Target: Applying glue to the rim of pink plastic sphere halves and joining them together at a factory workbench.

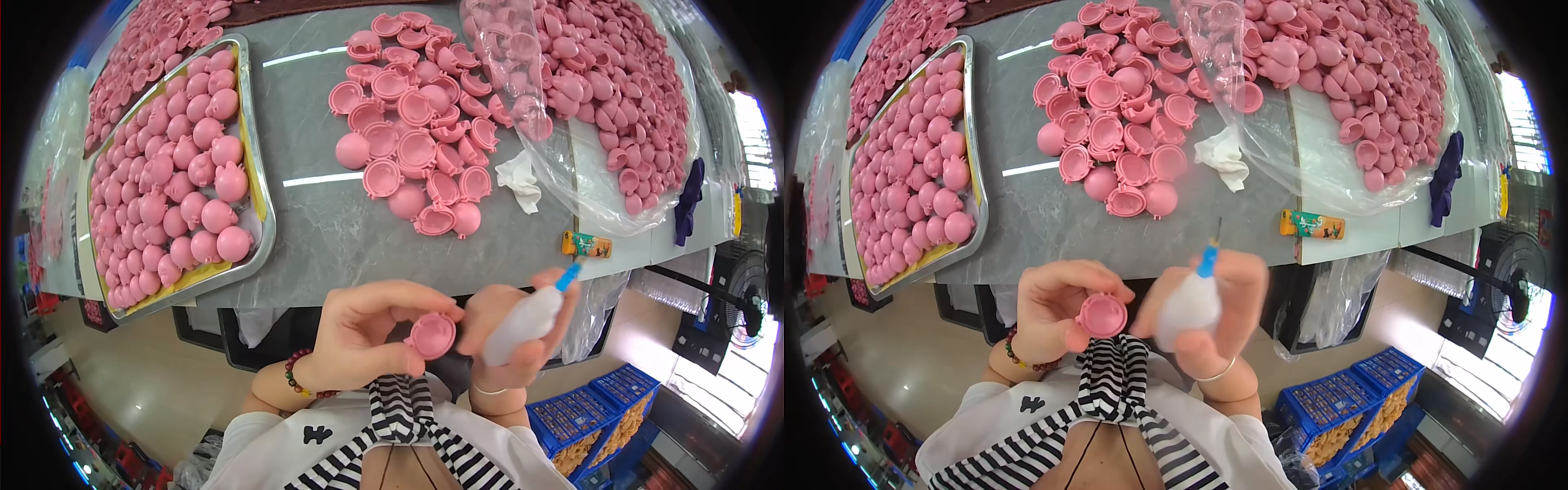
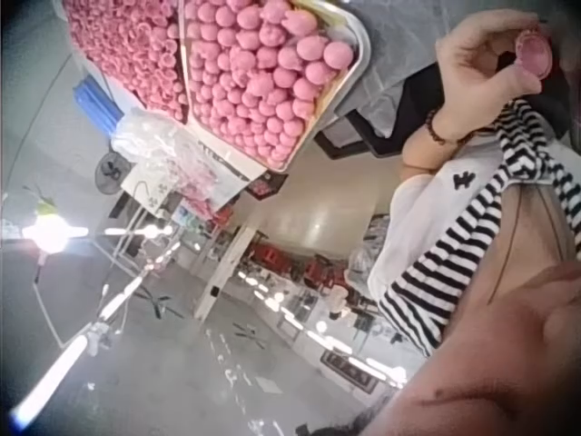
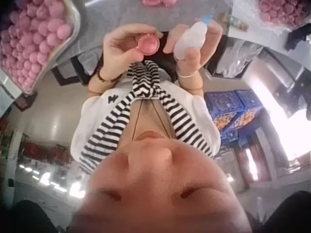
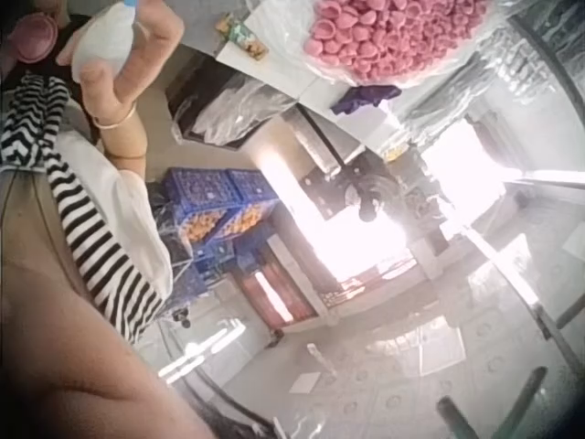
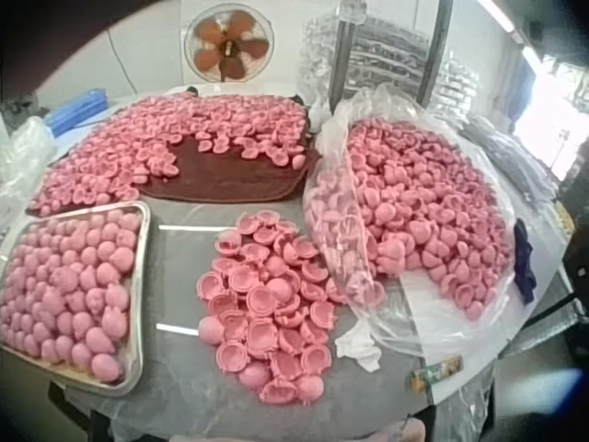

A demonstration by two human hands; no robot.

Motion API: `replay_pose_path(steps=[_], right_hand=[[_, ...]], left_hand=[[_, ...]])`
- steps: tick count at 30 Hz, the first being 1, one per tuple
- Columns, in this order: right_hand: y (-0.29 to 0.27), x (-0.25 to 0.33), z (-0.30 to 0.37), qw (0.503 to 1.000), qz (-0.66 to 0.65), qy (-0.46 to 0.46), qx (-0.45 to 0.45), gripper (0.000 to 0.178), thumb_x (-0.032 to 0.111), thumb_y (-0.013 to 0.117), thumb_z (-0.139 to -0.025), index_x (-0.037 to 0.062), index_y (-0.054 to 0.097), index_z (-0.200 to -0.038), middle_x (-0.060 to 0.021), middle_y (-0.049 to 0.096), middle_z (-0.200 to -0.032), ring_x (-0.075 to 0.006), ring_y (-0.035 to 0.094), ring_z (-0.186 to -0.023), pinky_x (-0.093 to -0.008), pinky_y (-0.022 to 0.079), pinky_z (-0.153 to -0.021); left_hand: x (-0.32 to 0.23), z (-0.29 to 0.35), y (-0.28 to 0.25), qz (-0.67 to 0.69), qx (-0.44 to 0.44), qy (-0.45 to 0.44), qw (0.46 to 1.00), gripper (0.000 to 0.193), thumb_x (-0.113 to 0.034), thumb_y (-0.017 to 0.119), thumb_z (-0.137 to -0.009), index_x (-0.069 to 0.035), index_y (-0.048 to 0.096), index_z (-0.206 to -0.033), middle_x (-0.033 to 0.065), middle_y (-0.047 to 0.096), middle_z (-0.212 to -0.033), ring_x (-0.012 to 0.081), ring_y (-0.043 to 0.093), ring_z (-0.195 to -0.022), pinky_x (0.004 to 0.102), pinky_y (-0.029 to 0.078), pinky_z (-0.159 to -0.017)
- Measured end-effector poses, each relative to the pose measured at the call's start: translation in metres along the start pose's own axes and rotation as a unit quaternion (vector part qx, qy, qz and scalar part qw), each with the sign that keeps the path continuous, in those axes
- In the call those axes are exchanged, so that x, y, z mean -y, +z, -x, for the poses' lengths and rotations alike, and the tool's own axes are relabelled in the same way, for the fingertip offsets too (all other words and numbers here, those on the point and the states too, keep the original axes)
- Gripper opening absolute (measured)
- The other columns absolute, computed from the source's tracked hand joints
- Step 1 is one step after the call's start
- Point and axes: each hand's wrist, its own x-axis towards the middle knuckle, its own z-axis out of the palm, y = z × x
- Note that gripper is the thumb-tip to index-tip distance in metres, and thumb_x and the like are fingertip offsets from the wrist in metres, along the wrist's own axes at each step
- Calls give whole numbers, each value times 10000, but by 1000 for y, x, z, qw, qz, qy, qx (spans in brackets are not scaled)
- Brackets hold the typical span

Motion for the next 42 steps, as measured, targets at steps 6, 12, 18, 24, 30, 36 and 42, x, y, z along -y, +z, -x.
replay_pose_path(steps=[6, 12, 18, 24, 30, 36, 42], right_hand=[[-34, 6, -19, 965, 47, -229, 120, 417, 338, 614, -761, 38, 500, -1028, -1, 422, -784, -122, 313, -623, -250, 223, -491], [-35, 13, -15, 917, 144, -340, 152, 639, 563, 531, -769, -70, 540, -857, -31, 429, -588, -115, 375, -481, -233, 226, -395], [-30, 15, -12, 912, 190, -325, 162, 628, 557, 485, -800, -67, 543, -833, -51, 457, -577, -136, 429, -454, -235, 299, -362], [-32, 13, -9, 917, 173, -329, 147, 628, 547, 469, -814, -76, 538, -863, -53, 454, -570, -139, 424, -445, -238, 301, -363], [-28, 11, -11, 917, 199, -322, 124, 640, 562, 431, -822, -65, 541, -892, -52, 451, -567, -139, 423, -457, -244, 280, -368], [-26, 8, -7, 921, 210, -315, 90, 650, 577, 401, -827, -52, 550, -895, -51, 455, -556, -142, 416, -465, -252, 280, -382], [-24, 9, -7, 922, 233, -299, 79, 644, 580, 383, -833, -38, 557, -893, -57, 470, -560, -140, 413, -464, -255, 293, -397]], left_hand=[[-6, -3, 9, 57, -7, 0, 998, 495, -60, 672, -685, 63, 479, -1125, 232, 507, -1117, 221, 559, -939, 300, 496, -768], [-5, -2, 4, 30, 32, 23, 999, 419, 135, 534, -740, 67, 454, -1145, 240, 450, -1212, 232, 499, -1085, 322, 453, -872], [-2, -1, 1, 33, 46, 35, 998, 435, 142, 515, -749, 58, 429, -1168, 246, 435, -1227, 239, 469, -1123, 328, 417, -917], [-1, -2, 1, 46, 43, 34, 997, 432, 152, 509, -746, 56, 435, -1160, 247, 425, -1236, 238, 463, -1129, 326, 417, -918], [-1, -2, 0, 60, 50, 30, 996, 437, 156, 512, -742, 59, 434, -1161, 254, 426, -1231, 237, 467, -1124, 326, 424, -912], [-2, -3, 0, 38, 44, 41, 997, 438, 153, 532, -735, 68, 441, -1155, 258, 435, -1219, 243, 490, -1098, 332, 432, -904], [-6, 1, 4, -20, -25, 24, 999, 435, 6, 676, -702, 23, 487, -1094, 294, 488, -1136, 263, 574, -954, 361, 472, -820]])
